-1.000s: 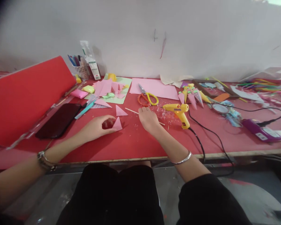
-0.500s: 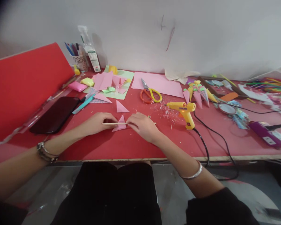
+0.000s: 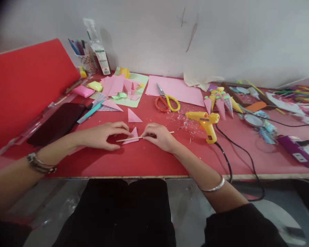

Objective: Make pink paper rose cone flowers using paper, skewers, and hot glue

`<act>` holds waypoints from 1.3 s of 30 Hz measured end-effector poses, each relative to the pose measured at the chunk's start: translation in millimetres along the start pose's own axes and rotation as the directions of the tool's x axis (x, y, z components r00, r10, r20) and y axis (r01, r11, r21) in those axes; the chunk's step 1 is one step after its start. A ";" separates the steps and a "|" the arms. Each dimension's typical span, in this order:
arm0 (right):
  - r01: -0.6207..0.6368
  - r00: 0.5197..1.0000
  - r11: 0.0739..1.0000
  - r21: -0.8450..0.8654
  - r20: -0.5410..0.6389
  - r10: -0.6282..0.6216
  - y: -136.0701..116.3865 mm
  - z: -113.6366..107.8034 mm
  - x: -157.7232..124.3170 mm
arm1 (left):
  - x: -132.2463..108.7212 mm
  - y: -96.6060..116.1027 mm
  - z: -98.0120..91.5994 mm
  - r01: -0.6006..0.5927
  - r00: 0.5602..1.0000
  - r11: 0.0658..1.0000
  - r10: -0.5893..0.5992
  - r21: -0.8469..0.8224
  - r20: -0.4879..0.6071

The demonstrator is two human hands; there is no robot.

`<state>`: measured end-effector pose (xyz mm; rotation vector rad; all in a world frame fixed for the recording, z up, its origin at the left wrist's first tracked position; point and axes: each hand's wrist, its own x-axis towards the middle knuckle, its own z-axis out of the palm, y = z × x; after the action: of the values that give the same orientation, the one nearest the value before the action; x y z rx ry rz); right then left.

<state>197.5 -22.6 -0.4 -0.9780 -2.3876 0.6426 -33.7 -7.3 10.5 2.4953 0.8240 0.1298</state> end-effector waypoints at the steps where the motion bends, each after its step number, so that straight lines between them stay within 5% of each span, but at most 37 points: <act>1: 0.005 1.000 1.000 -0.006 0.002 -0.005 0.6 0.3 0.2 | -1.1 2.0 -0.3 0.019 1.000 1.000 -0.019 0.004 0.004; 14: 0.030 0.997 0.999 -0.022 0.065 -0.028 -5.6 2.2 4.2 | 7.8 20.3 14.6 0.100 0.980 0.984 -0.071 0.147 -0.187; 24: 0.067 0.990 0.997 0.034 0.125 -0.071 -2.7 7.2 9.8 | 9.9 27.8 11.1 0.133 0.988 0.935 -0.101 0.328 -0.114; 33: 0.098 0.991 0.995 0.031 0.087 -0.100 -7.6 11.9 12.8 | 7.3 33.4 24.5 0.084 0.984 0.773 0.033 0.628 -0.173; 39: 0.054 0.998 0.998 0.029 0.042 -0.055 -7.6 13.6 13.3 | 4.6 33.3 25.7 0.137 0.978 0.816 -0.020 0.562 -0.209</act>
<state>177.3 -20.9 -3.3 -0.8928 -2.4275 0.6808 -6.0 -38.7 4.3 3.0421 1.1927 0.1073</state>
